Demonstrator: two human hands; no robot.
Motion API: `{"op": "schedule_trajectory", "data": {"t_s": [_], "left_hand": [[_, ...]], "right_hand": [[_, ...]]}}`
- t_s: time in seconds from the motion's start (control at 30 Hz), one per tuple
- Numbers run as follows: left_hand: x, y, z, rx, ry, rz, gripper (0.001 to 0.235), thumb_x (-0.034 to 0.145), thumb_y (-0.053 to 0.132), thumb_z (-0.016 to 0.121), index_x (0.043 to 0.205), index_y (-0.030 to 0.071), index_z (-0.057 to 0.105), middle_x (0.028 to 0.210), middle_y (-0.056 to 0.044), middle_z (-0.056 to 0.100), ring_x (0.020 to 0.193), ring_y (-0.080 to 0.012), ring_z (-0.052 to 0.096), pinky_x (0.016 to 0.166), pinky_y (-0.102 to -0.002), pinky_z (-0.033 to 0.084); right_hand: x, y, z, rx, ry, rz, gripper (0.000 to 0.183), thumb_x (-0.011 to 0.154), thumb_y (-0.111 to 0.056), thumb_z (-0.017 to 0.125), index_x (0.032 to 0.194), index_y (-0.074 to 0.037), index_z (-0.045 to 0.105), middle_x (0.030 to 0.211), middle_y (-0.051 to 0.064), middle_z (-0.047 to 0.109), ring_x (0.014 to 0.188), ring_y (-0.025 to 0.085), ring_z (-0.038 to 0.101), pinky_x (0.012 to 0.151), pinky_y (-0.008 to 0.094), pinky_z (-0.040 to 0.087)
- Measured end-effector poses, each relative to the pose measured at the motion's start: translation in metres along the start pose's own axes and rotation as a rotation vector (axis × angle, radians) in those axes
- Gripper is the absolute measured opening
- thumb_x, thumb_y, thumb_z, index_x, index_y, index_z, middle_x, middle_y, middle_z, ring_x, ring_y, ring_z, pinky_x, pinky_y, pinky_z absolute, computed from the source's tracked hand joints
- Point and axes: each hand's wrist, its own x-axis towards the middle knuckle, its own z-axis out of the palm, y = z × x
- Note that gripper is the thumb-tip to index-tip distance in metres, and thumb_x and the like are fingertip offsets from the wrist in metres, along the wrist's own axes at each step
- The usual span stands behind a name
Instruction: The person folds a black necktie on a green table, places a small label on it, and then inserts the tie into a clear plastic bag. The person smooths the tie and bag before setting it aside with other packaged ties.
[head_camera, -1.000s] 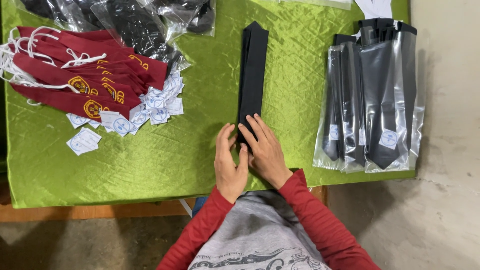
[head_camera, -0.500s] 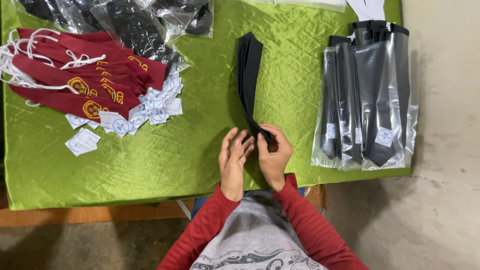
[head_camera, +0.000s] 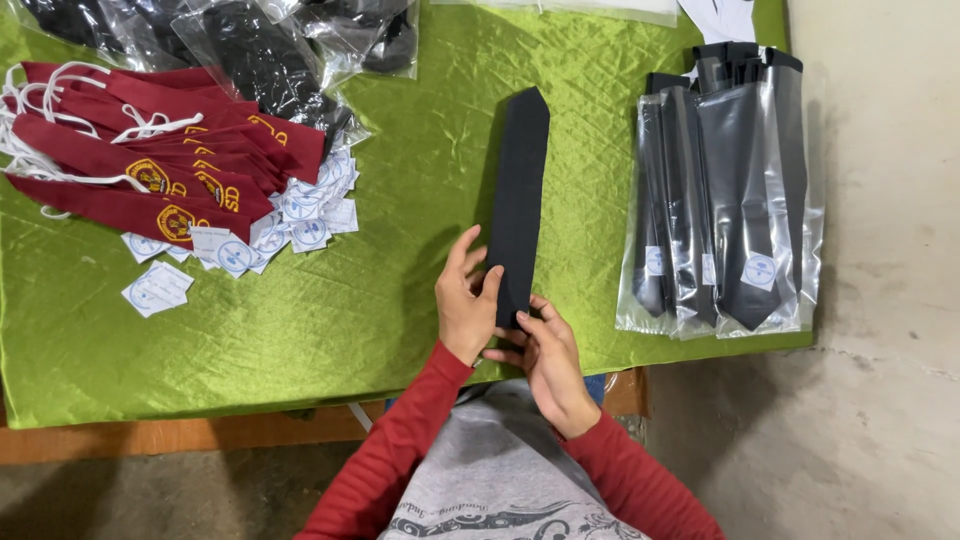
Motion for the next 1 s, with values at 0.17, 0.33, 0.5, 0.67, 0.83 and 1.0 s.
{"op": "schedule_trajectory", "data": {"t_s": [0.17,0.33,0.5,0.67,0.83,1.0], "left_hand": [[-0.002,0.032,-0.011,0.297,-0.08,0.078,0.056,0.094,0.003,0.068,0.146,0.0,0.049,0.13,-0.034,0.064,0.111,-0.0466,0.069,0.086,-0.049,0.063],[0.035,0.026,-0.026,0.531,-0.063,0.311,0.039,0.096,0.003,0.067,0.133,-0.009,0.061,0.118,-0.033,0.069,0.094,-0.0417,0.076,0.072,-0.045,0.065],[0.092,0.0,-0.021,0.334,-0.146,0.27,0.042,0.099,-0.001,0.06,0.14,-0.004,0.055,0.126,-0.033,0.066,0.105,-0.0433,0.073,0.082,-0.05,0.063],[0.11,-0.02,-0.015,0.24,-0.186,0.258,0.044,0.098,-0.007,0.057,0.142,-0.002,0.056,0.126,-0.031,0.067,0.11,-0.0396,0.071,0.09,-0.048,0.06],[0.097,-0.018,-0.018,0.161,-0.151,0.284,0.051,0.095,-0.015,0.052,0.144,-0.003,0.054,0.13,-0.031,0.065,0.117,-0.0408,0.067,0.097,-0.05,0.057],[0.081,-0.008,-0.018,0.147,-0.151,0.329,0.052,0.097,-0.017,0.047,0.147,-0.004,0.05,0.138,-0.03,0.061,0.126,-0.0393,0.062,0.1,-0.046,0.058]], "right_hand": [[-0.005,-0.022,-0.021,-0.306,-0.057,-0.232,0.052,0.097,-0.007,0.054,0.148,-0.001,0.044,0.135,0.025,0.062,0.104,0.035,0.071,0.073,0.046,0.065],[0.031,-0.064,-0.035,-0.59,-0.02,-0.705,0.042,0.1,0.006,0.051,0.142,0.003,0.052,0.142,0.019,0.06,0.13,0.029,0.058,0.099,0.042,0.056],[0.105,-0.072,-0.018,-0.456,-0.16,-0.655,0.039,0.109,-0.008,0.047,0.147,0.003,0.05,0.146,0.023,0.057,0.131,0.031,0.057,0.103,0.044,0.054],[0.149,-0.069,0.0,-0.474,-0.214,-0.645,0.038,0.11,-0.009,0.049,0.145,0.005,0.054,0.141,0.025,0.06,0.119,0.028,0.064,0.096,0.044,0.059],[0.157,-0.072,0.001,-0.595,-0.265,-0.696,0.033,0.108,-0.005,0.051,0.138,0.0,0.063,0.126,0.022,0.07,0.112,0.022,0.068,0.091,0.038,0.061],[0.117,-0.073,0.014,-0.881,-0.216,-0.884,0.038,0.108,-0.005,0.05,0.145,0.003,0.055,0.145,0.027,0.056,0.131,0.038,0.057,0.102,0.047,0.054]]}}
